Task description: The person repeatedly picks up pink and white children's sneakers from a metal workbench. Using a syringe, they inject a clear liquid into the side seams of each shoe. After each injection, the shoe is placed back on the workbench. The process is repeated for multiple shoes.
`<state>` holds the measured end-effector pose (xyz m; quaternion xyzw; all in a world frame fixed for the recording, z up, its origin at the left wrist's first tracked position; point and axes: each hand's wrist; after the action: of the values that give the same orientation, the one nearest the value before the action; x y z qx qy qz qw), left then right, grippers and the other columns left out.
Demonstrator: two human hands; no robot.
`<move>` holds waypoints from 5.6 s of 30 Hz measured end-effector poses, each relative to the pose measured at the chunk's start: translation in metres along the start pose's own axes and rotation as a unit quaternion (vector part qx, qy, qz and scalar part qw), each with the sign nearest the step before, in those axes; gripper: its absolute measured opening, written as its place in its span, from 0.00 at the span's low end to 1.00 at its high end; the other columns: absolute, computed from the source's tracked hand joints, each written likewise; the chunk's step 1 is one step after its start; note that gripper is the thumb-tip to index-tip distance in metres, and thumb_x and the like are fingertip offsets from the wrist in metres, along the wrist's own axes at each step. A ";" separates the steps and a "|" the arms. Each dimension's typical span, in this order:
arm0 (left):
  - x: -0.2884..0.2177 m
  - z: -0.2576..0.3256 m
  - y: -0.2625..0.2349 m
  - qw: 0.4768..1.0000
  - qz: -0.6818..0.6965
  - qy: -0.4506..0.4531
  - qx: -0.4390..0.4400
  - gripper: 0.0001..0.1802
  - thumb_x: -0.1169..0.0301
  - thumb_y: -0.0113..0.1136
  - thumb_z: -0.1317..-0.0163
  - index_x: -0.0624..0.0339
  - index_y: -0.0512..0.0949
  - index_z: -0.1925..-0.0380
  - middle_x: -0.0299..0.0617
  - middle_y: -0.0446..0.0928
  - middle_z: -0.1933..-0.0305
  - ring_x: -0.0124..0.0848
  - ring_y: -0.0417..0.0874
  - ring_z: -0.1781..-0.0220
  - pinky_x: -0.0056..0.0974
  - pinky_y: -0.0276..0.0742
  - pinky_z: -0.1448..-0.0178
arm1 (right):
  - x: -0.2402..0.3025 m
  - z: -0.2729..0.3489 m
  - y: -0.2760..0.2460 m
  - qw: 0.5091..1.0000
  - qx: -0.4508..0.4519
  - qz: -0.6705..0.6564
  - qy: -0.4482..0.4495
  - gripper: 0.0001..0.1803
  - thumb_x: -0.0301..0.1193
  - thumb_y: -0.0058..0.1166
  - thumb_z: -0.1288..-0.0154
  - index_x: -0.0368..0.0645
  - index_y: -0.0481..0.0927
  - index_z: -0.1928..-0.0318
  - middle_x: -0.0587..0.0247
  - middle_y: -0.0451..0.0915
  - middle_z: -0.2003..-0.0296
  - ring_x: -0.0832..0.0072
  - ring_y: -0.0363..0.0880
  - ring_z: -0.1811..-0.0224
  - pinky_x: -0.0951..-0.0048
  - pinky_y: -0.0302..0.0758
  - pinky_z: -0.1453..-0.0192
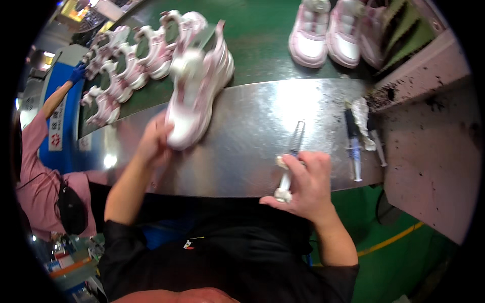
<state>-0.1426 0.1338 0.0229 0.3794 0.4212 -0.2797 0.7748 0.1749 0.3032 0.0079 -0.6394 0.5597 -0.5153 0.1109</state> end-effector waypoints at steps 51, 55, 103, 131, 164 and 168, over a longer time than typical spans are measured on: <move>-0.024 -0.070 -0.063 0.927 -0.372 0.025 -0.035 0.22 0.59 0.56 0.38 0.70 0.77 0.56 0.45 0.77 0.51 0.31 0.76 0.50 0.33 0.69 0.43 | 0.050 0.052 -0.065 0.957 0.176 -0.141 0.180 0.46 0.52 0.70 0.61 0.35 0.70 0.45 0.57 0.71 0.61 0.66 0.69 0.61 0.68 0.66 0.55; -0.027 -0.074 -0.039 0.881 -0.455 0.126 -0.022 0.31 0.53 0.63 0.43 0.69 0.72 0.51 0.44 0.77 0.55 0.28 0.77 0.54 0.33 0.73 0.48 | 0.058 0.047 -0.052 0.918 0.109 -0.295 0.243 0.54 0.57 0.72 0.63 0.35 0.65 0.41 0.60 0.70 0.60 0.70 0.69 0.59 0.71 0.67 0.54; -0.006 0.028 -0.006 0.961 0.143 0.184 0.151 0.45 0.72 0.74 0.64 0.63 0.63 0.42 0.50 0.74 0.46 0.38 0.77 0.44 0.41 0.74 0.41 | 0.115 -0.098 0.015 0.685 0.113 -0.717 0.061 0.46 0.71 0.52 0.50 0.43 0.70 0.47 0.50 0.79 0.61 0.66 0.66 0.60 0.65 0.62 0.54; 0.004 0.011 -0.026 0.938 0.271 0.151 0.156 0.28 0.73 0.56 0.47 0.68 0.69 0.44 0.53 0.77 0.49 0.41 0.82 0.51 0.42 0.81 0.48 | 0.076 -0.033 0.033 0.719 0.086 -0.686 0.074 0.50 0.73 0.53 0.53 0.40 0.72 0.47 0.52 0.79 0.61 0.70 0.68 0.61 0.71 0.62 0.55; 0.011 -0.012 -0.035 0.939 0.329 0.067 0.076 0.21 0.64 0.59 0.46 0.68 0.76 0.55 0.49 0.81 0.56 0.40 0.83 0.56 0.44 0.80 0.47 | 0.071 0.008 0.025 0.724 0.107 -0.671 0.120 0.46 0.68 0.61 0.58 0.39 0.79 0.52 0.58 0.79 0.64 0.71 0.64 0.65 0.74 0.60 0.62; 0.007 -0.011 -0.029 0.929 0.355 0.061 0.087 0.21 0.63 0.59 0.46 0.67 0.76 0.55 0.49 0.81 0.56 0.39 0.83 0.57 0.44 0.80 0.47 | 0.070 0.011 0.024 0.704 0.100 -0.690 0.134 0.43 0.67 0.61 0.56 0.42 0.78 0.53 0.58 0.79 0.64 0.71 0.64 0.65 0.73 0.59 0.61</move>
<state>-0.1654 0.1262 0.0025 0.5861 0.2798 0.0018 0.7604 0.1582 0.2316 0.0233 -0.7565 -0.0840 -0.5810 -0.2882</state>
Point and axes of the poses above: each hand's wrist, its own z-axis away from the middle knuckle, its own y-axis out of the palm, x = y × z
